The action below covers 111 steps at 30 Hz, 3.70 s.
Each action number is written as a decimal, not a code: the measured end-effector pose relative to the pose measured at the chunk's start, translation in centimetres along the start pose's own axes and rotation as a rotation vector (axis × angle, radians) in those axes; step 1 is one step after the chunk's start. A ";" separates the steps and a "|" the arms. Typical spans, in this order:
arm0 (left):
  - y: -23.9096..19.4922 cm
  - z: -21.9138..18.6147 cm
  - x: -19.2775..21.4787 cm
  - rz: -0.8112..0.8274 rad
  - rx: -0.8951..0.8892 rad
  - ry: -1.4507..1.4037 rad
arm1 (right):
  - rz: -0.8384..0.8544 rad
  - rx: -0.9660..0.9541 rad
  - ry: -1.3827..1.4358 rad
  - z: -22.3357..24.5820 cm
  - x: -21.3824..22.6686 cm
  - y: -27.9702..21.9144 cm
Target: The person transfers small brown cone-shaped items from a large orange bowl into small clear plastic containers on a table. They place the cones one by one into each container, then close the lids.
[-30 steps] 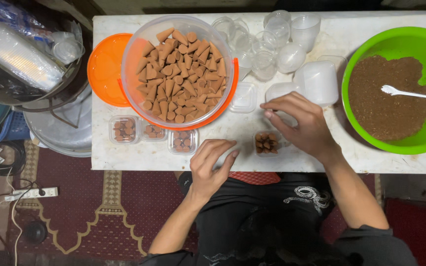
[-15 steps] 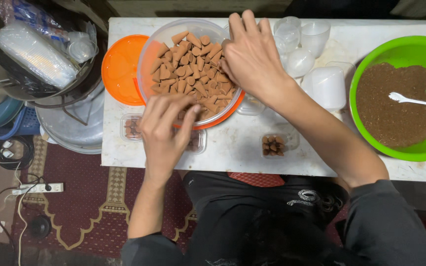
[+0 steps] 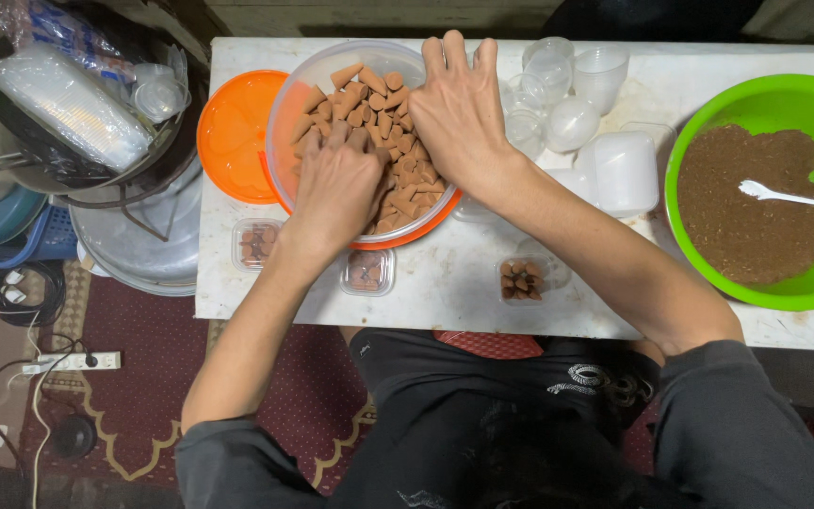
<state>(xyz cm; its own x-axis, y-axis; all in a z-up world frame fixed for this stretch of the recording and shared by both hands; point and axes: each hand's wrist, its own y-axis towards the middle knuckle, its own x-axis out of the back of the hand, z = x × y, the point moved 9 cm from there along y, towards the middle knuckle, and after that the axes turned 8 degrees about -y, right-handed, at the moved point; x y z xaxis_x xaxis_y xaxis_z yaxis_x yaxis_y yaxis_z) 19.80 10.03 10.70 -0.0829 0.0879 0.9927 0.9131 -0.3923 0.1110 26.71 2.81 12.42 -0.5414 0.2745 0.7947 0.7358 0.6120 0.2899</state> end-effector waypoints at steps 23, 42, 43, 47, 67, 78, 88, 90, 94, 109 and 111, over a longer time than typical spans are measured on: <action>-3.6 -1.3 12.0 -0.466 0.001 -0.742 | 0.282 0.114 0.068 1.2 -0.6 -0.6; -7.4 -11.3 2.5 -0.659 -0.010 -1.185 | -0.152 -0.071 1.129 -10.8 8.3 -12.7; -7.5 -11.7 2.0 -0.654 -0.010 -1.187 | -0.150 -0.075 1.131 -10.7 7.5 -14.5; -7.3 -13.9 -1.0 -0.552 -0.016 -1.049 | -0.045 -0.282 1.197 -11.4 2.8 -20.6; -7.3 -18.2 -5.6 -0.391 -0.150 -0.770 | -0.187 -0.257 1.249 -3.9 -1.9 -29.5; -7.4 -19.3 -6.1 -0.313 -0.207 -0.607 | -0.179 -0.252 1.147 -3.2 -3.0 -30.2; -6.3 -19.2 -8.0 -0.209 -0.220 -0.674 | -0.121 -0.197 1.057 -2.7 -2.9 -30.0; -6.3 -19.3 -8.0 -0.189 -0.228 -0.693 | -0.122 -0.207 1.067 -2.9 -2.9 -29.9; -7.0 -18.8 -8.1 -0.175 -0.213 -0.710 | -0.147 -0.206 1.044 -2.8 -2.9 -30.0; -8.2 -17.2 -6.8 -0.324 -0.100 -0.730 | -0.189 -0.204 1.036 -3.2 -2.1 -29.8; -8.0 -17.9 -7.7 -0.255 -0.138 -0.734 | -0.166 -0.179 1.044 -2.9 -2.1 -29.6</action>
<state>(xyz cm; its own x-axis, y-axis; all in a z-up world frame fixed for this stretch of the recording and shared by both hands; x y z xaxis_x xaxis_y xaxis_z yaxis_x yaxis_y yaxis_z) 5.99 -3.92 3.02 0.0453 0.7535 0.6558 0.8394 -0.3846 0.3840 7.23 -18.05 3.76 -0.0874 -0.6241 0.7764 0.7798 0.4421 0.4432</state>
